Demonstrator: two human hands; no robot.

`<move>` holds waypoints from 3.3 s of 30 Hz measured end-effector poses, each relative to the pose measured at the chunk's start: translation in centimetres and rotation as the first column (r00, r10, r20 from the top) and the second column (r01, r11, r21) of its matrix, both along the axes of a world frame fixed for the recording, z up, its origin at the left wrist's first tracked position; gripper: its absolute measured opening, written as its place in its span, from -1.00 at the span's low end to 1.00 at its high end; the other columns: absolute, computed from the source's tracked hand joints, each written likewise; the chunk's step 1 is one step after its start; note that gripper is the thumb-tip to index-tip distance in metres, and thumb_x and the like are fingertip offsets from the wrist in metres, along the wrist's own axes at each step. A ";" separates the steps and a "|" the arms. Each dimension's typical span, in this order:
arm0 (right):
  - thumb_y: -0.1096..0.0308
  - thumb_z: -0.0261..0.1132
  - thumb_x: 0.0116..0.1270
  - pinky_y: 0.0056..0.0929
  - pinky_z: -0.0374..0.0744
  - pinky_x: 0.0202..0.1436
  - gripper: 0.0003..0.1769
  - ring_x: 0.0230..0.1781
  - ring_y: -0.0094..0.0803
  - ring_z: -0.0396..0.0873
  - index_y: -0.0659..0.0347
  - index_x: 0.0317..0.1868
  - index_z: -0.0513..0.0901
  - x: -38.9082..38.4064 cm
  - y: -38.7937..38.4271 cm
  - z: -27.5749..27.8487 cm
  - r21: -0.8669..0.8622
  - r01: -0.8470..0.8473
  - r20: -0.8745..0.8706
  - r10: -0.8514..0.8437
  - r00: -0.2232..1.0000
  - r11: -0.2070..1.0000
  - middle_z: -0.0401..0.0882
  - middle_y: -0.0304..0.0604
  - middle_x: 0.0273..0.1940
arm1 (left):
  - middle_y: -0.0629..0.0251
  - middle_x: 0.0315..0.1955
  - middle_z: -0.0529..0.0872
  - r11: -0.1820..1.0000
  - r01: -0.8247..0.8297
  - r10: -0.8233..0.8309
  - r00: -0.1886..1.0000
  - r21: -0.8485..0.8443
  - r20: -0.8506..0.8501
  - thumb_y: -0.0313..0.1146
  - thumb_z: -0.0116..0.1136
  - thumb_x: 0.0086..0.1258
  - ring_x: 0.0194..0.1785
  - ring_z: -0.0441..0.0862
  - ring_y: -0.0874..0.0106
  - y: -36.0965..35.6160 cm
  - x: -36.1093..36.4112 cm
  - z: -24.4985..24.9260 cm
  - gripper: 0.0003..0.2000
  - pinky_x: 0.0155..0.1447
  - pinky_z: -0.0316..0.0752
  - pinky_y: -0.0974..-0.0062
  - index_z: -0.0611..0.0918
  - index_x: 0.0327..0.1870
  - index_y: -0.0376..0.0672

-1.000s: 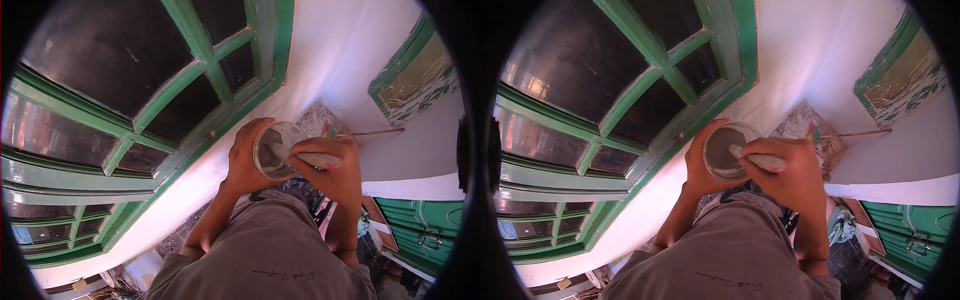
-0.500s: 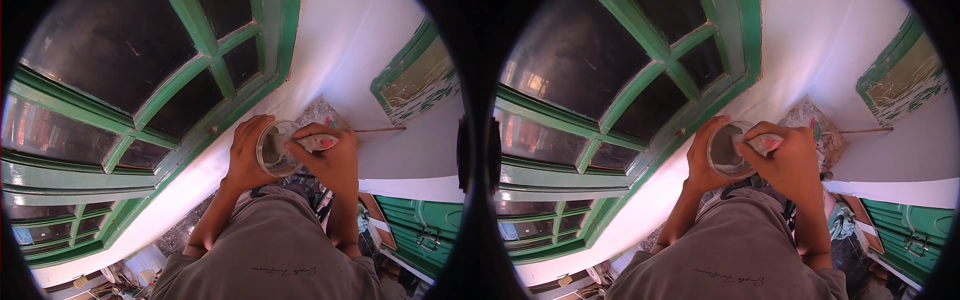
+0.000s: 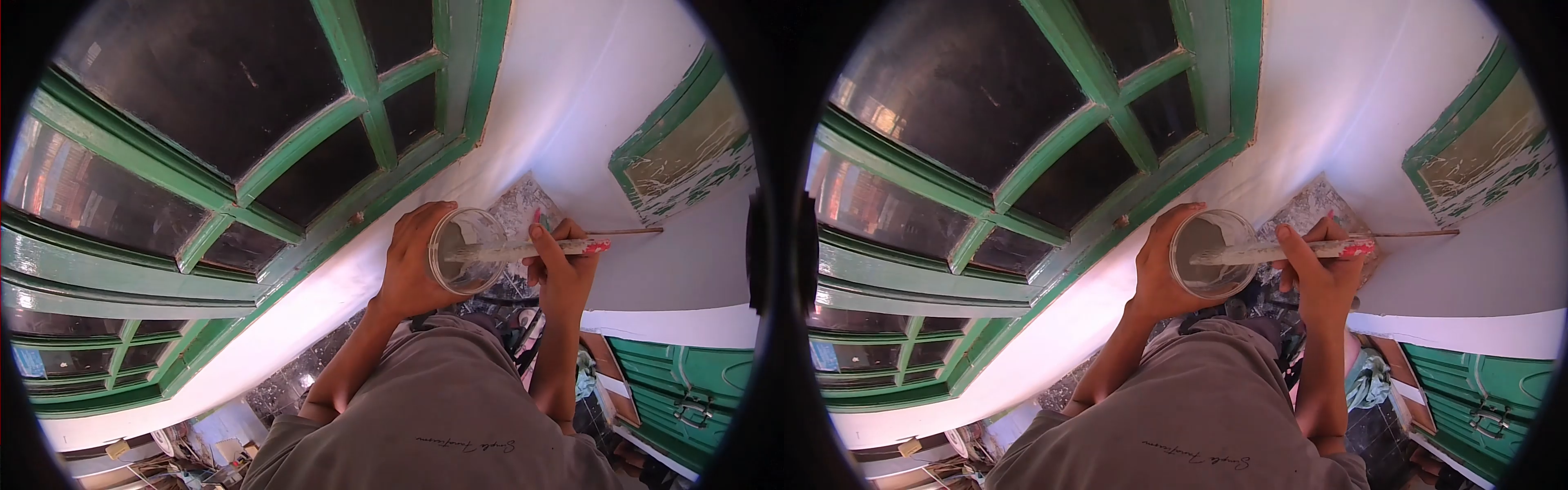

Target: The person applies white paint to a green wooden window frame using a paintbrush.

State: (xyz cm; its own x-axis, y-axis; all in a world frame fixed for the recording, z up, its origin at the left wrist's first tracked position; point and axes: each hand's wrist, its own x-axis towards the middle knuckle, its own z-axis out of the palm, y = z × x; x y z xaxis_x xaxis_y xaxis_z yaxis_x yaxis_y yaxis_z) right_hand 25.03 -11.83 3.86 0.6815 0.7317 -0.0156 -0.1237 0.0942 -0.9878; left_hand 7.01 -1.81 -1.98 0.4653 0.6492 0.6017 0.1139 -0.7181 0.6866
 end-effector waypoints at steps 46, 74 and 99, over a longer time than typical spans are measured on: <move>0.49 0.42 0.37 -0.48 0.58 -0.58 -0.83 -0.57 -0.34 0.68 0.41 -0.13 0.64 -3.1 1.2 -3.4 0.199 -0.066 -0.348 0.134 0.928 0.978 0.68 -0.06 -0.39 | 0.08 0.18 0.68 0.932 -0.089 0.101 0.995 -0.351 0.018 -0.14 0.80 -0.28 0.23 0.68 0.24 0.2 -4.8 -1.2 0.03 0.34 0.55 0.28 0.47 0.34 -0.24; 0.46 0.40 0.42 -0.46 0.64 -0.52 -0.80 -0.50 -0.32 0.73 0.50 -0.10 0.77 9.4 5.5 7.6 0.291 -0.501 0.196 0.462 0.865 0.815 0.76 0.03 -0.36 | 0.04 0.20 0.66 0.953 0.135 -0.095 0.984 -0.273 0.154 -0.23 0.81 -0.22 0.29 0.62 0.30 5.2 3.1 8.8 0.05 0.41 0.51 0.30 0.41 0.39 -0.31; 0.48 0.35 0.45 -0.57 0.44 -0.67 -0.84 -0.59 -0.39 0.68 0.45 -0.12 0.73 9.7 7.0 7.8 0.463 -0.415 0.051 0.443 0.895 0.784 0.72 -0.05 -0.45 | 0.01 0.24 0.61 0.950 0.018 0.027 0.990 -0.311 0.141 -0.20 0.81 -0.21 0.35 0.56 0.24 4.5 5.7 9.7 0.08 0.44 0.46 0.27 0.37 0.41 -0.28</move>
State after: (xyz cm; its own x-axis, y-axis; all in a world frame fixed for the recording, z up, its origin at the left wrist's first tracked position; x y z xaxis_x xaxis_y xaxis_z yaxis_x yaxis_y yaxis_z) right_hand 34.76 -4.87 11.68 0.3040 0.8822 0.3596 -0.3126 0.4489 -0.8371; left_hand 12.70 2.71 7.73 0.3868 0.8160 0.4296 0.0018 -0.4666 0.8845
